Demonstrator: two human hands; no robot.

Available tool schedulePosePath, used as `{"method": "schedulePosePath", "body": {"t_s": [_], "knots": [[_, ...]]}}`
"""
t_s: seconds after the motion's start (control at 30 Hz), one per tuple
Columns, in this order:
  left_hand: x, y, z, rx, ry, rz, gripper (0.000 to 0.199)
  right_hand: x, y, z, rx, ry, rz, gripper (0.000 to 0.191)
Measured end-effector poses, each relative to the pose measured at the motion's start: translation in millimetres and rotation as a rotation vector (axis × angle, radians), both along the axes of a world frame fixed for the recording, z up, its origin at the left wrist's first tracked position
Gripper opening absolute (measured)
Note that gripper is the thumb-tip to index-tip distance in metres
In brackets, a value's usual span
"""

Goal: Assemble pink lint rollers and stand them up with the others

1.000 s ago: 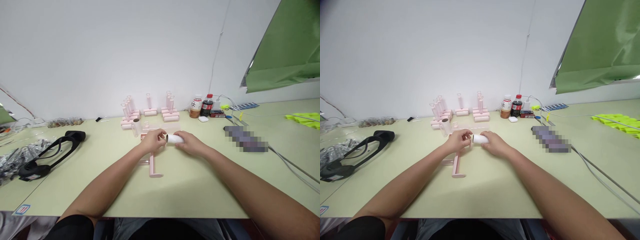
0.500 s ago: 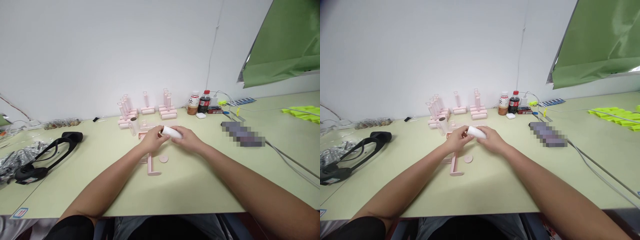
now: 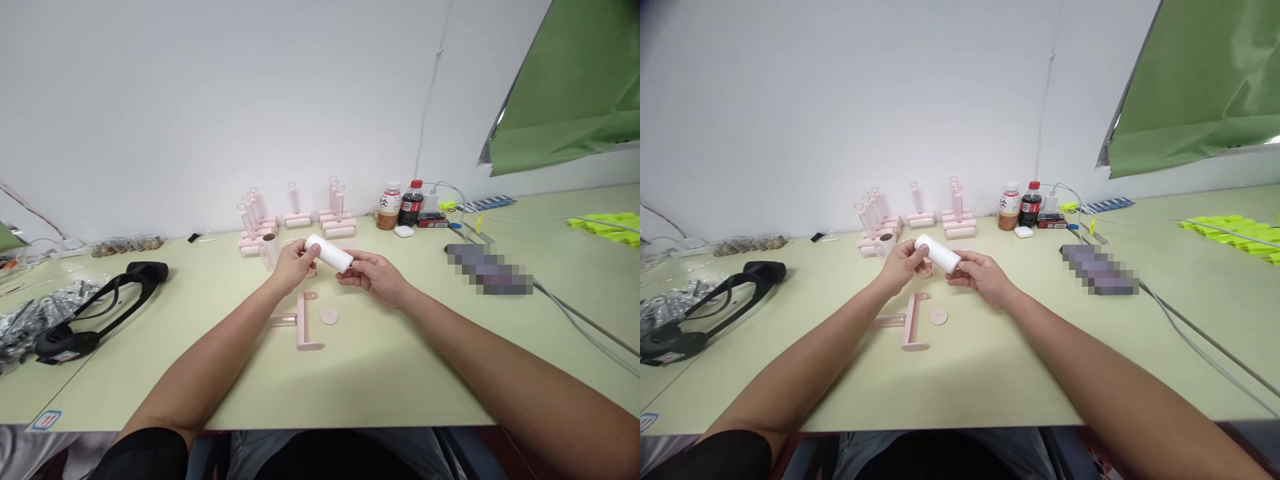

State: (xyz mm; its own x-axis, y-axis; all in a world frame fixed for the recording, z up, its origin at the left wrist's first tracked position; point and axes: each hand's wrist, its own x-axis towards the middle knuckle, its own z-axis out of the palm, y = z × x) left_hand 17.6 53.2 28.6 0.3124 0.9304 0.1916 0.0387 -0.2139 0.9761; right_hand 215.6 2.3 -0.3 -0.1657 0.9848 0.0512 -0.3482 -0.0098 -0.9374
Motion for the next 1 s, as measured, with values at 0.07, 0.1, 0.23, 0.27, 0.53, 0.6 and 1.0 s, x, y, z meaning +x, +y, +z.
{"method": "schedulePosePath", "body": {"t_s": [0.07,0.1,0.23,0.27,0.53,0.6,1.0], "knots": [[1.0,0.3,0.1,0.036,0.003,0.008,0.042,-0.5,-0.9,1.7,-0.001,0.037,-0.003,0.031],[1.1,0.7,0.1,0.052,0.003,0.011,0.043,-0.4,-1.2,2.4,0.005,0.047,-0.004,0.031],[-0.8,2.2,1.9,0.074,0.011,0.009,0.045,0.3,-1.0,3.8,0.022,0.072,-0.012,0.031],[-1.9,2.2,3.2,0.072,0.018,0.006,0.046,0.2,-1.1,4.0,0.025,0.07,-0.017,0.032],[-13.2,1.4,14.6,0.087,0.165,-0.029,0.044,-7.9,-5.7,6.8,0.043,-0.019,-0.099,0.027],[-13.9,3.5,13.1,0.124,0.177,0.015,0.042,-8.8,-4.5,5.7,0.022,-0.003,-0.123,0.027],[-27.0,-12.6,28.4,0.13,0.095,0.243,0.034,0.6,10.3,-15.5,0.069,-0.814,-0.213,0.013]]}}
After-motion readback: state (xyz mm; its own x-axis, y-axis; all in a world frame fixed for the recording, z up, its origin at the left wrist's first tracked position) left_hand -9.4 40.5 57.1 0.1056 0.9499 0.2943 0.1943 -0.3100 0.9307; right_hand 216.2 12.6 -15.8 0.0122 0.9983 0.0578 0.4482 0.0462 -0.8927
